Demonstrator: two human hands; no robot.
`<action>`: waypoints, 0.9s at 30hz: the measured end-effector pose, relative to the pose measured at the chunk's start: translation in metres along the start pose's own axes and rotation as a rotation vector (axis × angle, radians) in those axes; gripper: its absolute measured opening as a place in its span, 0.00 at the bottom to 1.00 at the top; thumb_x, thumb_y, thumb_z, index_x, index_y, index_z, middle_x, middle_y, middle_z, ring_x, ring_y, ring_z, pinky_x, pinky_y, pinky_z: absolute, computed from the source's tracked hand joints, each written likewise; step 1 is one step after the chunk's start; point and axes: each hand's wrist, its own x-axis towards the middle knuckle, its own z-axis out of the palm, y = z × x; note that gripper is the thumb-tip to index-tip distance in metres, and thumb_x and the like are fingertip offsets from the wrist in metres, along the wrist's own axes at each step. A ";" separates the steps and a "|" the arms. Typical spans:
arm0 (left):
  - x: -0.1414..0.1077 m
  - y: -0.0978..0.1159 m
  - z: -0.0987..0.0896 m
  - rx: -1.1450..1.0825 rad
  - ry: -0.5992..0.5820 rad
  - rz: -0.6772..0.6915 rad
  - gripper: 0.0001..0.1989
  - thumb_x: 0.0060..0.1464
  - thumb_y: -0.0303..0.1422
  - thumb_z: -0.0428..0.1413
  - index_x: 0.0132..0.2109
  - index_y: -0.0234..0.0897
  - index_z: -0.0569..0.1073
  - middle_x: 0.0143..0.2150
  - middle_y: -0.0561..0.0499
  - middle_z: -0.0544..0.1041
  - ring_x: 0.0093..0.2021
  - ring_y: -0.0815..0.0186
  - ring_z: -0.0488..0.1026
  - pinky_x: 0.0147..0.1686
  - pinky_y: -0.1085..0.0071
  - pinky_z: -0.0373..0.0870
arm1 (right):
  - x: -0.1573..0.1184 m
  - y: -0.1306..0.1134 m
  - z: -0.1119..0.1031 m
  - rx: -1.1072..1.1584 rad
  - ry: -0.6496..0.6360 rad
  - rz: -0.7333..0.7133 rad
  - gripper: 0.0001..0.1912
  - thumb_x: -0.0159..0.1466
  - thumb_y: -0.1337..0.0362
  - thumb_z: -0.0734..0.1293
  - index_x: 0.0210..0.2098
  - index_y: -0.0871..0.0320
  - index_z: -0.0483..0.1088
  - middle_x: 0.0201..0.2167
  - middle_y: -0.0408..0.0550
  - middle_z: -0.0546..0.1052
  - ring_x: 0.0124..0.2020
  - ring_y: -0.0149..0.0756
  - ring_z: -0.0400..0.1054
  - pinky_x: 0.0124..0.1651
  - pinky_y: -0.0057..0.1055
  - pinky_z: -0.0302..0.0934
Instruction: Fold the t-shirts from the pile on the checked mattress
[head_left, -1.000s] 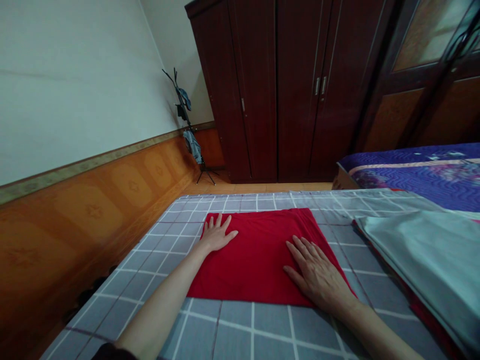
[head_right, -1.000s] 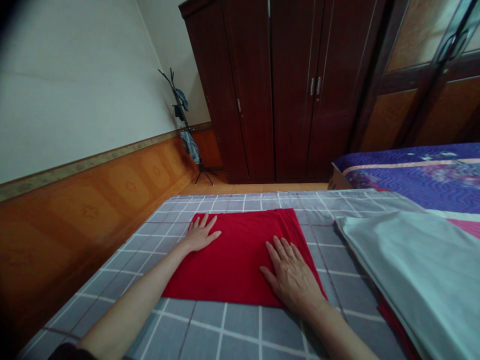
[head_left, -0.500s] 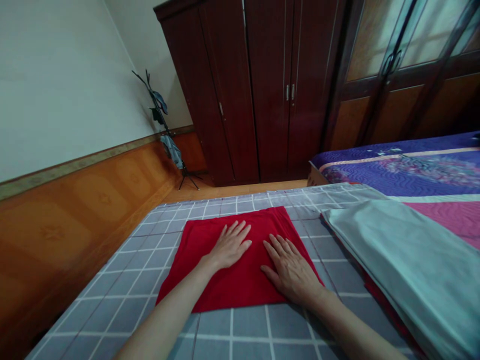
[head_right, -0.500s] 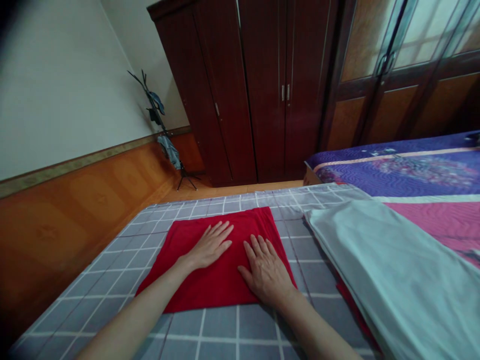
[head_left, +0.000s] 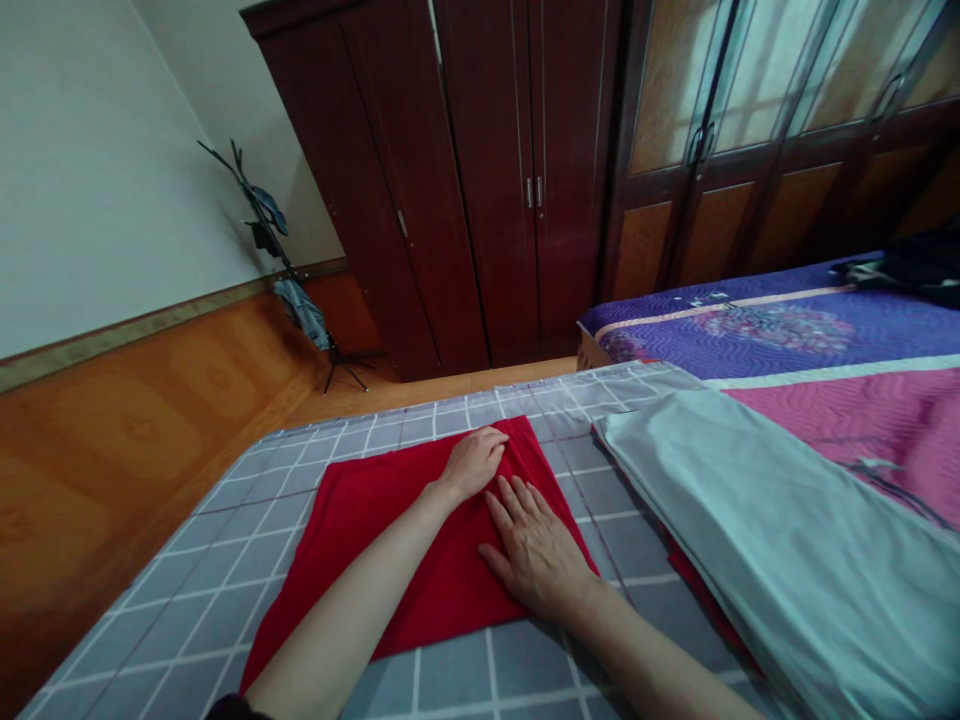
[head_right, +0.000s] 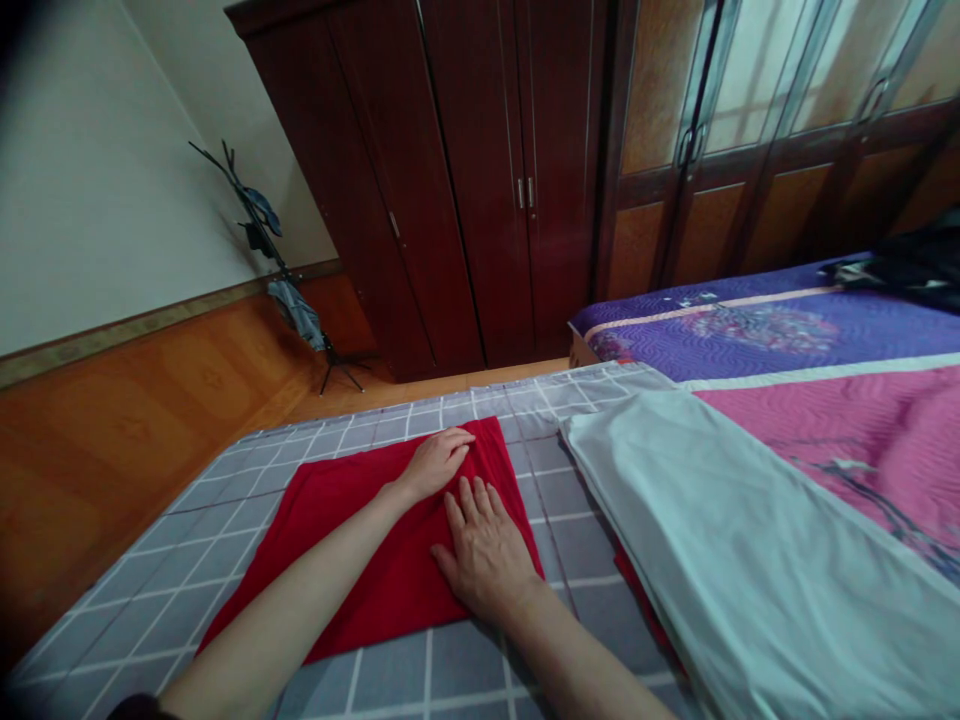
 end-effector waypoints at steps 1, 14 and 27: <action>0.007 -0.001 0.001 0.003 0.007 -0.022 0.17 0.62 0.28 0.43 0.51 0.37 0.74 0.52 0.50 0.74 0.52 0.66 0.70 0.56 0.70 0.64 | 0.000 -0.001 0.000 -0.001 0.002 -0.001 0.34 0.66 0.48 0.57 0.62 0.66 0.59 0.64 0.64 0.55 0.65 0.56 0.46 0.64 0.49 0.45; 0.067 -0.025 -0.008 -0.054 -0.368 -0.204 0.16 0.61 0.37 0.54 0.53 0.34 0.68 0.51 0.45 0.71 0.46 0.60 0.72 0.44 0.59 0.72 | -0.002 -0.007 0.000 0.021 -0.006 0.015 0.32 0.66 0.53 0.58 0.62 0.67 0.58 0.64 0.67 0.55 0.65 0.58 0.46 0.64 0.50 0.44; 0.059 -0.022 0.002 -0.046 -0.191 -0.198 0.11 0.61 0.35 0.53 0.47 0.33 0.70 0.43 0.47 0.73 0.40 0.65 0.73 0.40 0.63 0.72 | -0.005 -0.009 -0.003 0.107 -0.030 0.037 0.32 0.67 0.53 0.57 0.63 0.68 0.55 0.65 0.68 0.52 0.66 0.56 0.42 0.65 0.49 0.42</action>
